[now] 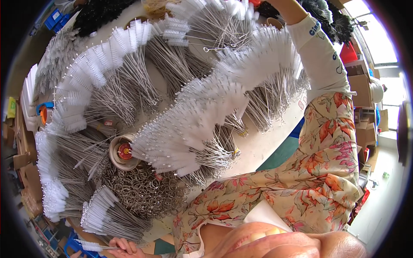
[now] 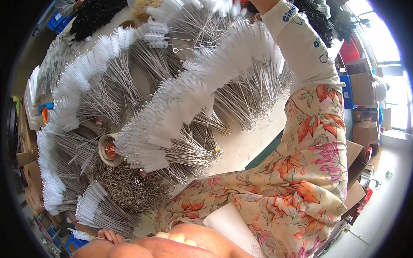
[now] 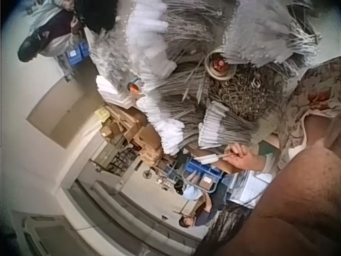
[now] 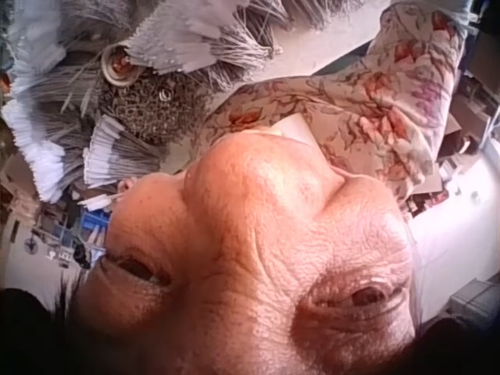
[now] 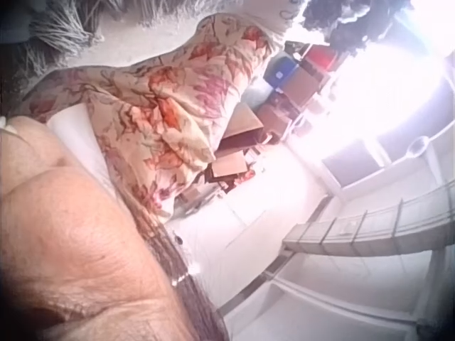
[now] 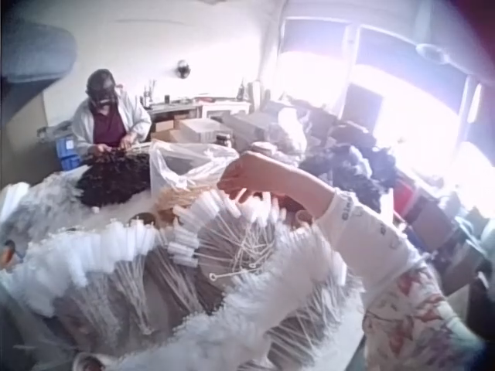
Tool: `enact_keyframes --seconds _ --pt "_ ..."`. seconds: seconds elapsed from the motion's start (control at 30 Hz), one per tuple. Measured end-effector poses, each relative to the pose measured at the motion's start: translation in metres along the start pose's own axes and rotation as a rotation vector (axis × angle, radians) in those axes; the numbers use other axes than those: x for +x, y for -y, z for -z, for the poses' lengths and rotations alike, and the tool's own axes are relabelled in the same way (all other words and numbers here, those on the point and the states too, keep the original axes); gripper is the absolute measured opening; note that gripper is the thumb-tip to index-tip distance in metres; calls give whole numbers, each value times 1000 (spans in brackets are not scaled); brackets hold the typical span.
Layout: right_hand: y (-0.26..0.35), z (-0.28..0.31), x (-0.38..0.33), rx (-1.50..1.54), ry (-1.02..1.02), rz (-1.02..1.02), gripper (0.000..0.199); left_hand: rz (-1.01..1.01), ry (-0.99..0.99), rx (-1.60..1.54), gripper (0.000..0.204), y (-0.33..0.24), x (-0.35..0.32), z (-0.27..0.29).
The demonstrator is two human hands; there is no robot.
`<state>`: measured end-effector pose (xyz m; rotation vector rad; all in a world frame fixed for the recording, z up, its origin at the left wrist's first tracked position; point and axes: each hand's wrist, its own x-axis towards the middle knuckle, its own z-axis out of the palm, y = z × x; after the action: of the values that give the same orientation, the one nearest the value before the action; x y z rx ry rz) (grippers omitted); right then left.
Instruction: Assembling white bottle brushes by attaching metal rings to their ends.
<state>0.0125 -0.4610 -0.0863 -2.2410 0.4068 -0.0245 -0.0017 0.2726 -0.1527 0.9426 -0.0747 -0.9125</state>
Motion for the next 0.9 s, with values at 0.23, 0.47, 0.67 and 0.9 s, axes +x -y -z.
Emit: enact_keyframes --seconds 0.23,0.47,0.67,0.9 --pt "-30 15 8 -109 18 -195 17 173 100 -46 42 -8 -7 25" --pt "-49 24 23 -230 60 -387 14 163 84 -14 43 -9 -7 31" --pt "-78 47 15 -343 100 -569 11 169 25 -34 43 -8 -9 38" --pt "-102 46 6 -465 172 -761 9 171 -74 -51 43 -6 -17 38"
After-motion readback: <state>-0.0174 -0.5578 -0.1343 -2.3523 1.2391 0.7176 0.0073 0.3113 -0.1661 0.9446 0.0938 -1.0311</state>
